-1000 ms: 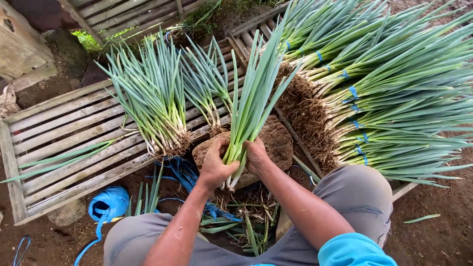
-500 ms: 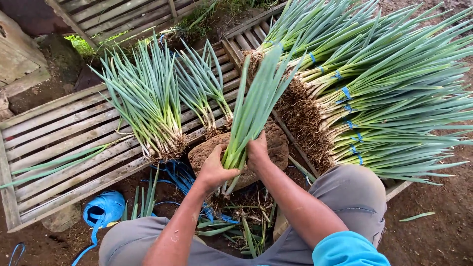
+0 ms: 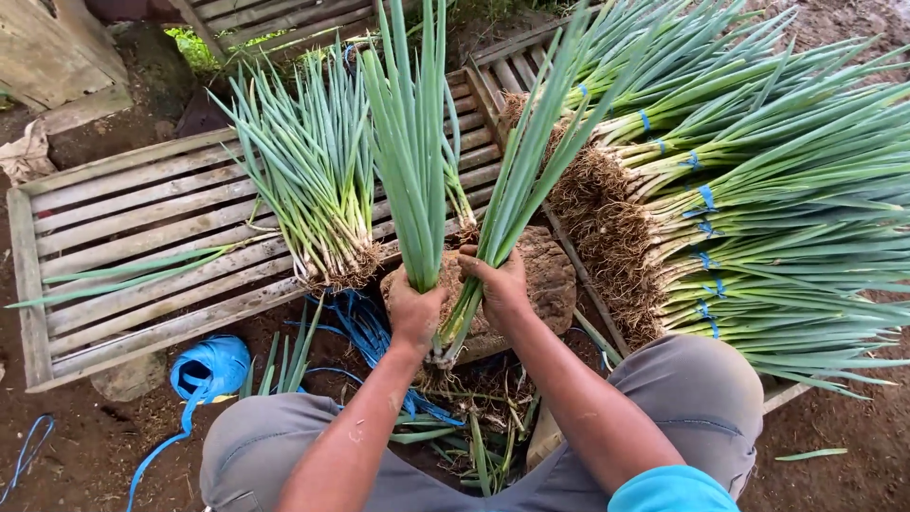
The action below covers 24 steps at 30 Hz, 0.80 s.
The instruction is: A person cleans and bundles harvested scallions by hand, tying them together with plastic string.
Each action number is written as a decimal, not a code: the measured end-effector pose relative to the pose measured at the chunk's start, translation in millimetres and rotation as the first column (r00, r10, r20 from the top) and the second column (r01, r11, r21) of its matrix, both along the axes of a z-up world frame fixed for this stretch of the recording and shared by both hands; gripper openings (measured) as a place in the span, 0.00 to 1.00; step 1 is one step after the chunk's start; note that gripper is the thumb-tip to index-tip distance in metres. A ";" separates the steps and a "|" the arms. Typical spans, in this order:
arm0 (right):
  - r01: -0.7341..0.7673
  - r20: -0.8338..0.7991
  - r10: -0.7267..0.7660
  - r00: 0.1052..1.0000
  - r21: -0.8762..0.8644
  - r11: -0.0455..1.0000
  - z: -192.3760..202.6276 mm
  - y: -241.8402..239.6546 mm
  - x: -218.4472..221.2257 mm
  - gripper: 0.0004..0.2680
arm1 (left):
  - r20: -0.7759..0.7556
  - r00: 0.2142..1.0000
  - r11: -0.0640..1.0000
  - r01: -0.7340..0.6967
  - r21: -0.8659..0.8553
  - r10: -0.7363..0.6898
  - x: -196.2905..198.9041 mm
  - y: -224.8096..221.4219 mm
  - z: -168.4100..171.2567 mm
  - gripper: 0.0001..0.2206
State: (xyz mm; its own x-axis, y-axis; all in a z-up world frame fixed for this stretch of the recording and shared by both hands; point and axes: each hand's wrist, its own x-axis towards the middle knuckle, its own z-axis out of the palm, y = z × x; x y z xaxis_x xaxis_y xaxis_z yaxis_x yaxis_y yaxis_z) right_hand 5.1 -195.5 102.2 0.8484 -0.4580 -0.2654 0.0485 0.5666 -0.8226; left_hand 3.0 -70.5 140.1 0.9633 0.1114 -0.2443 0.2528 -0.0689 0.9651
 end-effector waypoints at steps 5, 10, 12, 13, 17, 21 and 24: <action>0.010 0.113 -0.010 0.994 -0.006 1.000 35.7 5.8 -0.1 0.18 | 0.178 0.982 0.996 -0.066 0.060 0.055 13.1 5.0 -10.6 0.15; -0.034 0.175 0.047 0.983 -0.076 0.996 50.2 5.8 -1.7 0.17 | 0.233 0.959 0.985 -0.171 0.024 0.161 17.6 12.9 -29.1 0.10; 0.038 0.206 -0.023 0.978 -0.069 0.997 43.8 1.8 1.2 0.16 | 0.232 0.946 0.969 -0.242 0.039 0.227 20.8 14.4 -31.8 0.07; 0.035 0.206 -0.020 0.978 -0.071 0.997 46.3 0.7 2.2 0.16 | 0.231 0.945 0.969 -0.245 0.037 0.230 21.1 14.8 -27.1 0.07; 0.020 0.156 -0.007 0.988 -0.079 0.997 42.2 -6.9 6.0 0.15 | 0.279 0.911 0.953 -0.298 -0.064 0.303 20.7 17.1 -12.0 0.06; 0.109 0.201 -0.090 0.975 -0.085 0.990 38.0 -8.7 7.2 0.15 | 0.302 0.890 0.939 -0.329 -0.099 0.343 24.9 25.7 -14.5 0.07; 0.119 0.220 -0.102 0.970 -0.065 0.991 27.6 -20.3 12.9 0.14 | 0.303 0.872 0.922 -0.351 -0.161 0.385 31.2 31.2 -3.3 0.07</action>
State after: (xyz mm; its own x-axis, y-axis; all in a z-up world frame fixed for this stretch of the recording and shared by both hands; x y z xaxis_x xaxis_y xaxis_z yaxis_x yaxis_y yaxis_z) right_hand 17.9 -215.8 129.8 0.8245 -0.5642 -0.0421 0.2884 0.4832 -0.8267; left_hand 34.3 -39.3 136.8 0.8839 0.4655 0.0445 -0.0851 0.0665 0.9942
